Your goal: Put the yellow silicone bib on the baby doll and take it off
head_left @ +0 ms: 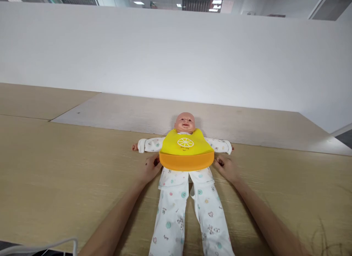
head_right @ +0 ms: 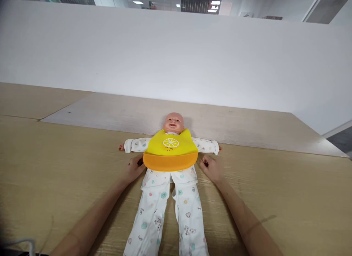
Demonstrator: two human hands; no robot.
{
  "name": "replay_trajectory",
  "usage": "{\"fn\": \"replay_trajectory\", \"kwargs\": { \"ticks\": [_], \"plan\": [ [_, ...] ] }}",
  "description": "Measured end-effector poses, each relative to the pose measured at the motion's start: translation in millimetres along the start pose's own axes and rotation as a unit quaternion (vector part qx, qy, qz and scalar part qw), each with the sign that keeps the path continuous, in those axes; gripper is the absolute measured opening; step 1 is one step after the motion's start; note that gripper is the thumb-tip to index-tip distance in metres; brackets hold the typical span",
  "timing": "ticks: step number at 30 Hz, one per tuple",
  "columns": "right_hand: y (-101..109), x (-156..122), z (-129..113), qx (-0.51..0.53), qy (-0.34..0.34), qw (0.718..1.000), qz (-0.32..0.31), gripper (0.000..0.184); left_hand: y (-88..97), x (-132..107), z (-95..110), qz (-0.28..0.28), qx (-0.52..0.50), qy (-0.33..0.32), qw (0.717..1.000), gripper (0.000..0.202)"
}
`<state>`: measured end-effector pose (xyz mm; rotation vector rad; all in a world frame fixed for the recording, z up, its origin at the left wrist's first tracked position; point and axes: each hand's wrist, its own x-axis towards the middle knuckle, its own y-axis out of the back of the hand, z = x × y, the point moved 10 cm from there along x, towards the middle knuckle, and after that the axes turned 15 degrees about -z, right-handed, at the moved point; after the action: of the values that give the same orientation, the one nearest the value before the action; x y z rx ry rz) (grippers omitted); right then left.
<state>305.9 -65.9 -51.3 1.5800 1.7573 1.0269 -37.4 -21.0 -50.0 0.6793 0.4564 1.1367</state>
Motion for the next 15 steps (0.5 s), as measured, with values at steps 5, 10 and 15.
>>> {"fn": "replay_trajectory", "kwargs": {
  "ticks": [5,10,15],
  "plan": [
    [-1.1,1.5,1.0,-0.009,-0.002,1.000,-0.005,0.031,-5.2,-1.2,-0.8,-0.019,0.069,0.013,0.997,0.012],
    [1.0,0.8,-2.6,-0.019,0.002,1.000,-0.004,0.029,-8.6,-1.3,0.4,-0.036,0.085,0.017,0.996,0.014],
    [1.0,0.6,-4.7,-0.016,0.002,1.000,-0.009,0.032,-7.8,-1.8,3.6,-0.037,0.086,0.021,0.995,0.012]
  ]
}}
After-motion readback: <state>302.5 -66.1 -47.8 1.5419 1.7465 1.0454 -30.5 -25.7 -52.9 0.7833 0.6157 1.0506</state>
